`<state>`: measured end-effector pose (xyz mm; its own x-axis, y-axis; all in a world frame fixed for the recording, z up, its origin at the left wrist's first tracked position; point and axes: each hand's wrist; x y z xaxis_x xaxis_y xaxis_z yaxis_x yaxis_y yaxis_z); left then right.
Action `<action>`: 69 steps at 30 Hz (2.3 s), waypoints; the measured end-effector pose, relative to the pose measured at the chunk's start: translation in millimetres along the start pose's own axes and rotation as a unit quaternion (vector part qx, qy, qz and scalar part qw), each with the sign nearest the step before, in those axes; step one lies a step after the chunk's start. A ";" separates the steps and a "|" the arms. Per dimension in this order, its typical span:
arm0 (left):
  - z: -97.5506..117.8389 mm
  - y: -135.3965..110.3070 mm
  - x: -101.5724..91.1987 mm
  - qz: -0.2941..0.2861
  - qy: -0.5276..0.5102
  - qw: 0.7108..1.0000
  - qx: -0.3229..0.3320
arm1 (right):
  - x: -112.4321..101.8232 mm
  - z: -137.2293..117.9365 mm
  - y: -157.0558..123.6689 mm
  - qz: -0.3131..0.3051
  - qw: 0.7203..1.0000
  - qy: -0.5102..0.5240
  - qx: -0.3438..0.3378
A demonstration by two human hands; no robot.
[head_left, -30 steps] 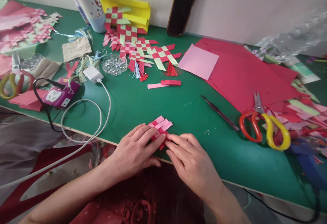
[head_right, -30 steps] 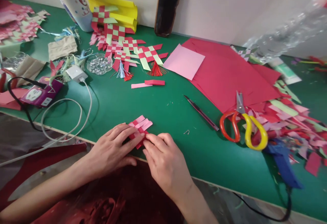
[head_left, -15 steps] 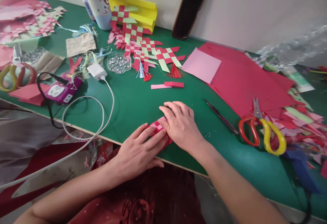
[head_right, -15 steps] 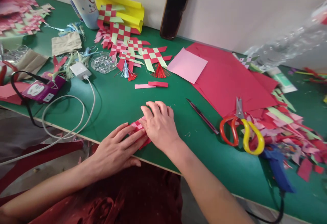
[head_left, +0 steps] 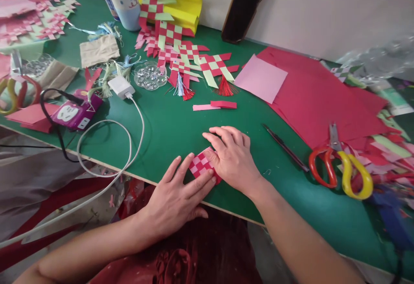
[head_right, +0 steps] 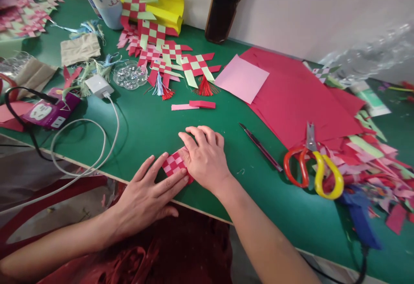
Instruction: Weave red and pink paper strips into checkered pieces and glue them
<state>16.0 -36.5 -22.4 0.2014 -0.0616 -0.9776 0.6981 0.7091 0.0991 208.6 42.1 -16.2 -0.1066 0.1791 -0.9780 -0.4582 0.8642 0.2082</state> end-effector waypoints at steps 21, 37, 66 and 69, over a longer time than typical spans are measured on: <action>4.2 -1.9 -2.6 -0.047 -0.044 0.998 -0.013 | 2.4 3.7 4.8 0.000 1.000 0.027 -0.006; -30.9 1.8 -27.5 -0.002 -0.061 0.998 0.009 | 9.0 4.5 1.9 0.026 0.999 0.000 -0.022; -40.5 10.4 -23.0 -0.036 -0.011 0.998 0.059 | -16.4 18.5 -19.5 0.105 0.981 0.159 0.026; -41.4 14.0 -25.6 -0.036 -0.014 0.996 0.079 | -28.5 3.0 -46.6 0.106 0.983 0.145 -0.028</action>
<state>-7.8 4.1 -3.7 0.1643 -0.1282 -0.9780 0.8107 0.5824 0.0599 235.6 -1.9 2.0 -0.4478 0.2036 -0.8707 -0.4462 0.7930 0.4149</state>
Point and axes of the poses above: each hand's wrist, its own y-axis towards the middle knuckle, its own x-axis out of the palm, z = x × y, and after that the axes turned 10 degrees about -y, right-handed
